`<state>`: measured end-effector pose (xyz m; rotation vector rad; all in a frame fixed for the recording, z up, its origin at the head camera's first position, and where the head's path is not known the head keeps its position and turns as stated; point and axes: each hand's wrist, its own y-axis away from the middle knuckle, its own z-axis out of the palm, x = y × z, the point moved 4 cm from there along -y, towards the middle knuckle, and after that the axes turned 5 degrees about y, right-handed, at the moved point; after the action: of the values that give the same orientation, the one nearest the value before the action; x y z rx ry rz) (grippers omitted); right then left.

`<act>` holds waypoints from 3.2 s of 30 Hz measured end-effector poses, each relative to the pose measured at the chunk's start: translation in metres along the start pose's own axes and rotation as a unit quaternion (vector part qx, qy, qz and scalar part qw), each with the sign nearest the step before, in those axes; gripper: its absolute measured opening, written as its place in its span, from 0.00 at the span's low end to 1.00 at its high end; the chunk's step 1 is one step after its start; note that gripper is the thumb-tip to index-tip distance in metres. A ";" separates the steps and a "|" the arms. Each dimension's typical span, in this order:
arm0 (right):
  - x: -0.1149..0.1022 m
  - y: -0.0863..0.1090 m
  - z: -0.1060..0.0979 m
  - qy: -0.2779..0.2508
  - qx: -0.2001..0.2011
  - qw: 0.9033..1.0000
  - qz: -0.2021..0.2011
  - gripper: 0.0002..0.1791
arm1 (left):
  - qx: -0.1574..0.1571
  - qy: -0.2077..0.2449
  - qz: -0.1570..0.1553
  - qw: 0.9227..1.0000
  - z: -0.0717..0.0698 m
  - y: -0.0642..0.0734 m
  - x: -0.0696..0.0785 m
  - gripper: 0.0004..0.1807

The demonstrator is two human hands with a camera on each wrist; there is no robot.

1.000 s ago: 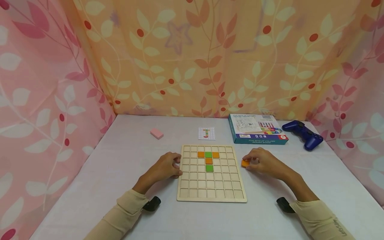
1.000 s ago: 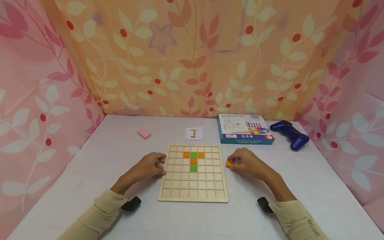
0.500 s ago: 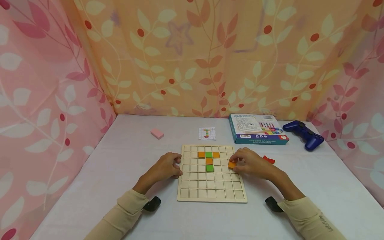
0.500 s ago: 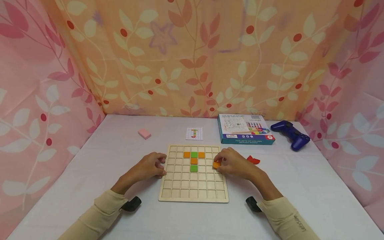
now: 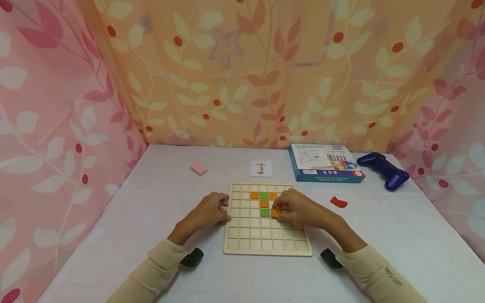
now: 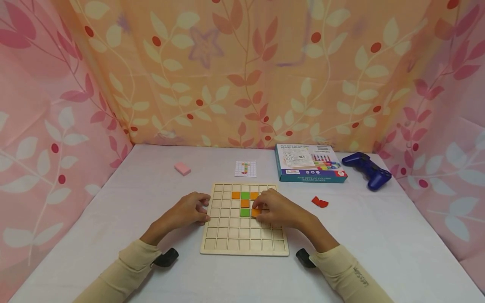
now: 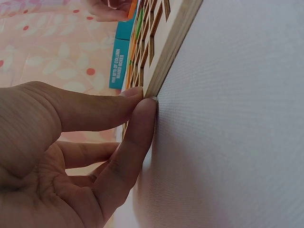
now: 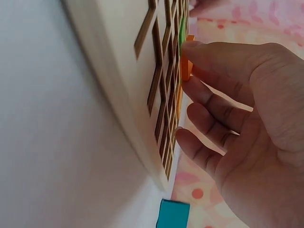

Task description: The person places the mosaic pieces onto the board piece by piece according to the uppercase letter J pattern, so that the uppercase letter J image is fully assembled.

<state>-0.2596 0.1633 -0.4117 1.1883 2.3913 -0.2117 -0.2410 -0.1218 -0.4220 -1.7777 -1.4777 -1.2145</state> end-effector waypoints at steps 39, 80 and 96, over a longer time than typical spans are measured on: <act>-0.034 -0.002 0.009 0.038 -0.026 0.997 -0.055 0.13 | 0.005 0.002 0.001 1.000 0.000 0.000 -0.001 0.33; 0.111 0.079 -0.062 -0.003 0.068 0.987 0.145 0.25 | -0.002 -0.001 0.012 1.000 -0.001 0.001 0.001 0.27; 0.127 0.085 -0.064 0.001 0.058 0.985 0.165 0.18 | -0.003 0.005 0.009 1.000 -0.001 0.001 0.000 0.33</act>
<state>-0.2802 0.3283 -0.4088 1.6156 2.1665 -0.2425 -0.2405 -0.1228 -0.4215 -1.7822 -1.4521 -1.2179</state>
